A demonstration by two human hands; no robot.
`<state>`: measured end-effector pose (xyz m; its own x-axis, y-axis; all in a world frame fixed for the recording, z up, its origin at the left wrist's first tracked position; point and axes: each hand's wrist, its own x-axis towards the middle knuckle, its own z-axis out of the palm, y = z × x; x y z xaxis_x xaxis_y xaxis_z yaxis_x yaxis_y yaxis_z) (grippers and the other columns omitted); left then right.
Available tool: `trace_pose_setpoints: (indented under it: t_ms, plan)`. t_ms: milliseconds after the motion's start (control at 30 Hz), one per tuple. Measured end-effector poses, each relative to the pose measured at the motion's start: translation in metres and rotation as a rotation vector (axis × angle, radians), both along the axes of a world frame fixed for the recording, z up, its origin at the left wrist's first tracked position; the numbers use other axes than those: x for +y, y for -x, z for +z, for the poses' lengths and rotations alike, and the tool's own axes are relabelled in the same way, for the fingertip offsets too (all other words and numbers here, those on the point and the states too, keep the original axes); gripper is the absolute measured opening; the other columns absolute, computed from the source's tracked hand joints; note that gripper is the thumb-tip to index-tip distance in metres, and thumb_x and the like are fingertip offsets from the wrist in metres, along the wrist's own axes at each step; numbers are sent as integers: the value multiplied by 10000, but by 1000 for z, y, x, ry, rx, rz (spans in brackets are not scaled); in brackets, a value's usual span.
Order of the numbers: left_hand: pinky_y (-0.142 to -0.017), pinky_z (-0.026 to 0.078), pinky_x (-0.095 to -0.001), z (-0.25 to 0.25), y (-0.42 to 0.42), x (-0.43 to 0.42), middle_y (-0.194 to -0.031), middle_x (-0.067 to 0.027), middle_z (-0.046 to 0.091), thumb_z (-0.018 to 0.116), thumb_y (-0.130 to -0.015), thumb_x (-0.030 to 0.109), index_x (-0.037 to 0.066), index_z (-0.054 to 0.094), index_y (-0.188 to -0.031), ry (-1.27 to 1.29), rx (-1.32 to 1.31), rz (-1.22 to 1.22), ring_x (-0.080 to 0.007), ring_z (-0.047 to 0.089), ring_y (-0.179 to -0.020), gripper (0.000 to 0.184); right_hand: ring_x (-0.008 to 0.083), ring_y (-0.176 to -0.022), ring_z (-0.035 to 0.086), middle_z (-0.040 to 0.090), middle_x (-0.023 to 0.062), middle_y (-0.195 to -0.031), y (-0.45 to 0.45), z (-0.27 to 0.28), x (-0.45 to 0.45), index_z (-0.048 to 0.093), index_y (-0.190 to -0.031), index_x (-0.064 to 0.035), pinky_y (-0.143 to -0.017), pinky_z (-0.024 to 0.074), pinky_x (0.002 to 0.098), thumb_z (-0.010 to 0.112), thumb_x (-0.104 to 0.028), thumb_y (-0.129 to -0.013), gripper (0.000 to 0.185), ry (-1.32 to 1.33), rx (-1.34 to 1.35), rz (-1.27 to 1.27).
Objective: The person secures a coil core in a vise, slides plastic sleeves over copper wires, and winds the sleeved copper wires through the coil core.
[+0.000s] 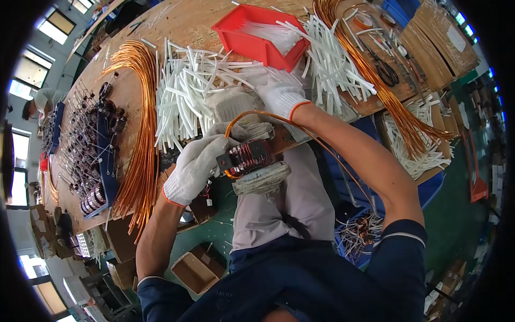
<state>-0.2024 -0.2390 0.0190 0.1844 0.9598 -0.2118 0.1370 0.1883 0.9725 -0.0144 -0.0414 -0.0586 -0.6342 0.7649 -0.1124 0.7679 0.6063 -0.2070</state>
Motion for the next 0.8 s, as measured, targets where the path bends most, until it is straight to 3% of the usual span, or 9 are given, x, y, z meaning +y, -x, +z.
trace_pose_setpoints:
  t_ms: [33,67,100,167,233,367,400,533,800]
  plan:
    - [-823,481,-241,-1,-1,0,-1022,-39,708,498,-1124,308,-74,723,-1223,-22,33,10,-100,612,-938,455,509,-1149,653,663,302,-1211,-3,-11,5,704,-1247,-108,-955,546,548,719,-299,-920,379,-2,9,-8]
    - [-882,492,-262,-4,1,0,-1023,-34,702,493,-1125,312,-75,720,-1224,54,12,35,-114,622,-968,460,506,-1130,655,663,301,-1207,-9,-11,7,709,-1232,-107,-932,544,566,721,-298,-920,366,-46,98,64]
    - [-742,442,-231,-7,-1,1,-1341,-38,624,476,-1110,261,-91,708,-1191,26,-20,44,-85,547,-834,429,502,-1111,657,664,300,-1202,-19,-11,8,714,-1216,-106,-908,543,584,722,-298,-919,353,-95,183,127]
    - [-809,453,-238,-6,-3,2,-1353,-62,624,465,-1112,229,-104,709,-1186,-2,-71,39,-103,575,-929,419,474,-1033,679,677,263,-1173,-44,-13,-5,727,-1173,-101,-856,549,581,723,-302,-922,322,-87,300,51]
    - [-1020,447,-284,-4,-6,3,-1414,-112,603,450,-1109,213,-135,697,-1182,-57,-52,36,-180,575,-1217,433,434,-975,695,689,210,-1121,-66,-13,-13,734,-1146,-97,-837,565,540,723,-287,-919,296,-247,218,91]
    - [-1104,435,-323,-2,-6,2,-1433,-145,577,463,-1103,247,-147,694,-1173,39,-63,77,-223,569,-1292,463,404,-966,703,679,147,-1088,-103,-29,-15,729,-1119,-103,-833,579,499,751,-254,-911,258,-269,499,-28]
    - [-1099,442,-325,-7,-3,2,-1435,-144,573,463,-1107,253,-145,692,-1174,20,-46,83,-218,571,-1287,464,436,-979,691,645,210,-1122,-110,-27,-14,701,-1109,-40,-842,573,546,697,-246,-918,281,-316,433,-108]
    - [-1086,458,-331,3,-9,1,-1425,-133,568,468,-1118,267,-135,685,-1186,147,-95,156,-202,573,-1279,461,418,-1106,639,676,206,-1117,-120,-31,6,659,-1242,-60,-867,556,511,737,-244,-908,390,-495,-17,-266]
    - [-1029,451,-297,-7,-4,2,-1299,-91,613,480,-1111,250,-120,691,-1162,50,-41,143,-165,591,-1166,429,343,-1025,706,730,157,-1083,-131,-22,20,710,-1188,-58,-846,601,470,607,-155,-965,264,-655,-204,-296]
